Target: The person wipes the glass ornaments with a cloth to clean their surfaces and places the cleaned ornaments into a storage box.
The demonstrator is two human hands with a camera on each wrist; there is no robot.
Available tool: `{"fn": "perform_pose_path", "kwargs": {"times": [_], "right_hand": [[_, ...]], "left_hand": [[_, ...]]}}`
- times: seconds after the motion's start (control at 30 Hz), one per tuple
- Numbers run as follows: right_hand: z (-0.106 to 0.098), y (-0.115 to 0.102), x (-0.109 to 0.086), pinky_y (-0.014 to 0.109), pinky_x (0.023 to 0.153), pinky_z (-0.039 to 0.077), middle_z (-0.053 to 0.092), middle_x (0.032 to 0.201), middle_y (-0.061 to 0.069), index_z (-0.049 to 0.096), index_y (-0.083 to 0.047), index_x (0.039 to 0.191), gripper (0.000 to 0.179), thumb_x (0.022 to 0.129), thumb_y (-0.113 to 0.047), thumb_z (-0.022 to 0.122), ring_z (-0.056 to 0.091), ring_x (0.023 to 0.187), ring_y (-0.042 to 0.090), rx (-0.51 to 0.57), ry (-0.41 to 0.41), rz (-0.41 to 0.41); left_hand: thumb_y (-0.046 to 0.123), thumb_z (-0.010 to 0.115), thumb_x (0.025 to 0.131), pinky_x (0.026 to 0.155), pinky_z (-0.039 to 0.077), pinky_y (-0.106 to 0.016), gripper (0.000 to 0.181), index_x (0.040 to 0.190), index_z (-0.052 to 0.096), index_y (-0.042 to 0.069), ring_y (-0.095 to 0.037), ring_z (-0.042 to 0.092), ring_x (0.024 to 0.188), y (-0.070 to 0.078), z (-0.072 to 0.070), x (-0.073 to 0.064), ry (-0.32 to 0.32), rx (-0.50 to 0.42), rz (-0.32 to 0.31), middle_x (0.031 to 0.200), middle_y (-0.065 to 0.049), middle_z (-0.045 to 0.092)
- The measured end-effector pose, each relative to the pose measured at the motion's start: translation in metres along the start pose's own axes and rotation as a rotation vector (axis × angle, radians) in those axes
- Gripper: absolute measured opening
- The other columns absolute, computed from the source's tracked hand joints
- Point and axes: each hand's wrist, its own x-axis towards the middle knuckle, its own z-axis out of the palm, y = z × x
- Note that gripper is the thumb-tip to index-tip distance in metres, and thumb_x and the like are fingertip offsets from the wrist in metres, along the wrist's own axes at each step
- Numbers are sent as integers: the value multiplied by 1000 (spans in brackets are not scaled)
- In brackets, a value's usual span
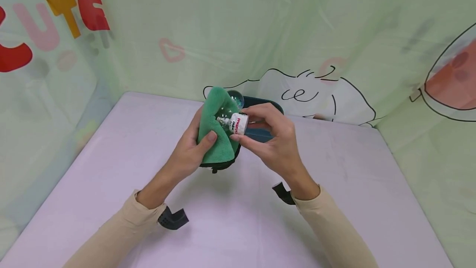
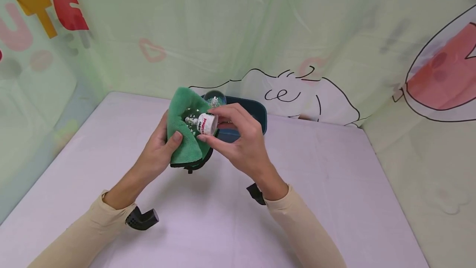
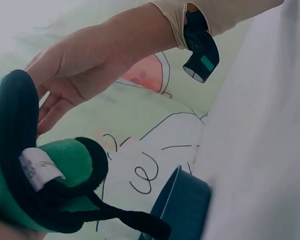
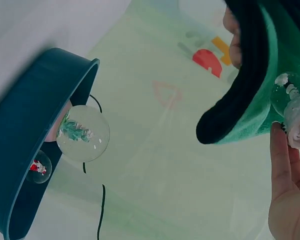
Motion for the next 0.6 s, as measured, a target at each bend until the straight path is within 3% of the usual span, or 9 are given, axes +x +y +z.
{"fn": "perform_pose_path", "kwargs": {"times": [0.2,0.37,0.6], "right_hand": [[2,1,0,35,82,60,67,111,9,68,1,117,54,68,9,90,70,91,21,82,-34,-8],[2,2,0,37,79,61,68,110,10,69,2,114,53,66,10,90,71,91,21,124,-81,-20],[0,2,-2,34,81,60,67,107,9,70,0,114,55,64,7,92,69,93,20,133,-149,-30]], "left_hand": [[64,52,93,108,40,-45,90,163,14,22,-23,40,135,0,1,0,5,-12,37,155,-10,35],[66,53,91,105,43,-34,92,162,20,19,-24,44,131,-1,0,-1,45,-3,20,150,-13,41],[67,53,91,104,44,-34,88,159,29,16,-24,48,126,1,-3,-1,84,11,3,146,-13,46]]}}
